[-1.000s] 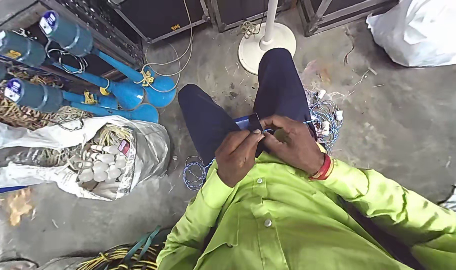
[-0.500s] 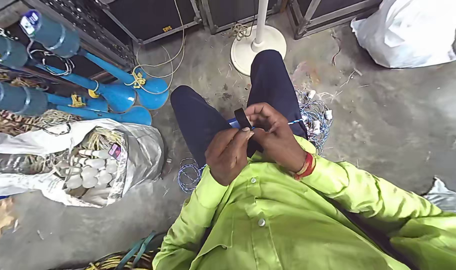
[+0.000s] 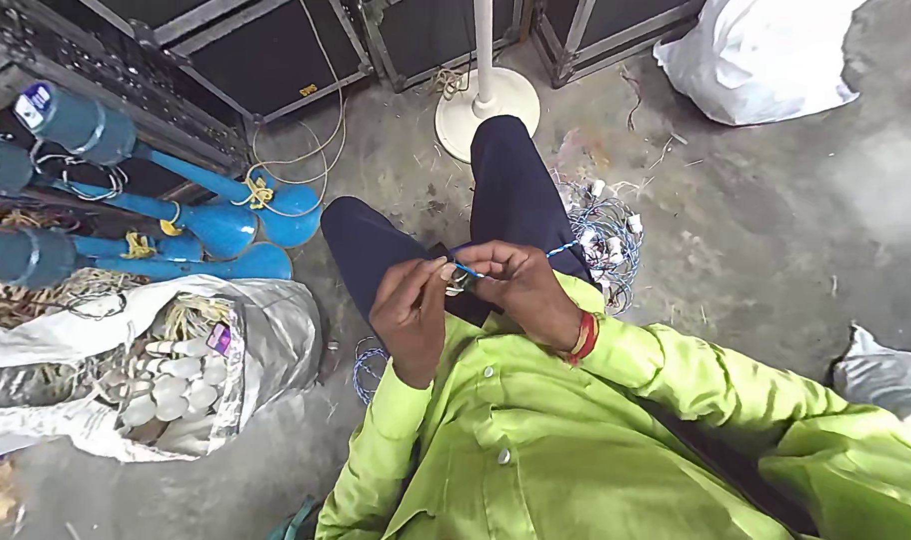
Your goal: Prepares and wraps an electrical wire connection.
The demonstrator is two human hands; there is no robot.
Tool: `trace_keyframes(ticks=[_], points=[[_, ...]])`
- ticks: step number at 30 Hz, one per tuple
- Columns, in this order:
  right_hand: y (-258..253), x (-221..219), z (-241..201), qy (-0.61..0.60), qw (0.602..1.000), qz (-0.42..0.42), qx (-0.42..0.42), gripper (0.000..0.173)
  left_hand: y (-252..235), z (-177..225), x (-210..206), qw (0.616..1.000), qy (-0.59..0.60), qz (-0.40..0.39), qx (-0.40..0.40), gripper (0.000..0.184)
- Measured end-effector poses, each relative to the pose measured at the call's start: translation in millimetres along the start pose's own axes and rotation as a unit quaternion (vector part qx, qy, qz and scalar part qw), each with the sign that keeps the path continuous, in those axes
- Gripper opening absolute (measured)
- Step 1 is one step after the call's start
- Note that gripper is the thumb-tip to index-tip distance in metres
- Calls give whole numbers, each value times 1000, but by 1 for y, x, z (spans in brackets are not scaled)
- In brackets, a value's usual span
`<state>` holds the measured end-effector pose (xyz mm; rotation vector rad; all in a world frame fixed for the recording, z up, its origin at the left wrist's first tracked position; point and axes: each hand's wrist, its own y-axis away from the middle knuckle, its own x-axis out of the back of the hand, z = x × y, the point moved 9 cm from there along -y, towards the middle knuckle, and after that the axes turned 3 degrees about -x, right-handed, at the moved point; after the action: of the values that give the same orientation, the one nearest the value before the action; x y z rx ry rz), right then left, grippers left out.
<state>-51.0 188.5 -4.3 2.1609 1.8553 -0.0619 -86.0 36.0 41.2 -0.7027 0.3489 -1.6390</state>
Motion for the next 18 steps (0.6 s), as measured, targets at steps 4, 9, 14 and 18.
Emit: trace_keyframes(ticks=[4, 9, 14, 18], points=[[-1, 7, 5, 52, 998, -15, 30, 23, 3, -21, -3, 993, 65, -22, 101, 13], [-2, 11, 6, 21, 1000, -10, 10, 21, 5, -30, -9, 982, 110, -57, 144, 15], [-3, 8, 3, 89, 995, -48, 5, 31, 4, -28, -8, 978, 112, -79, 160, 14], [-11, 18, 0, 256, 965, -40, 47, 33, 10, -36, -7, 966, 110, -87, 216, 13]])
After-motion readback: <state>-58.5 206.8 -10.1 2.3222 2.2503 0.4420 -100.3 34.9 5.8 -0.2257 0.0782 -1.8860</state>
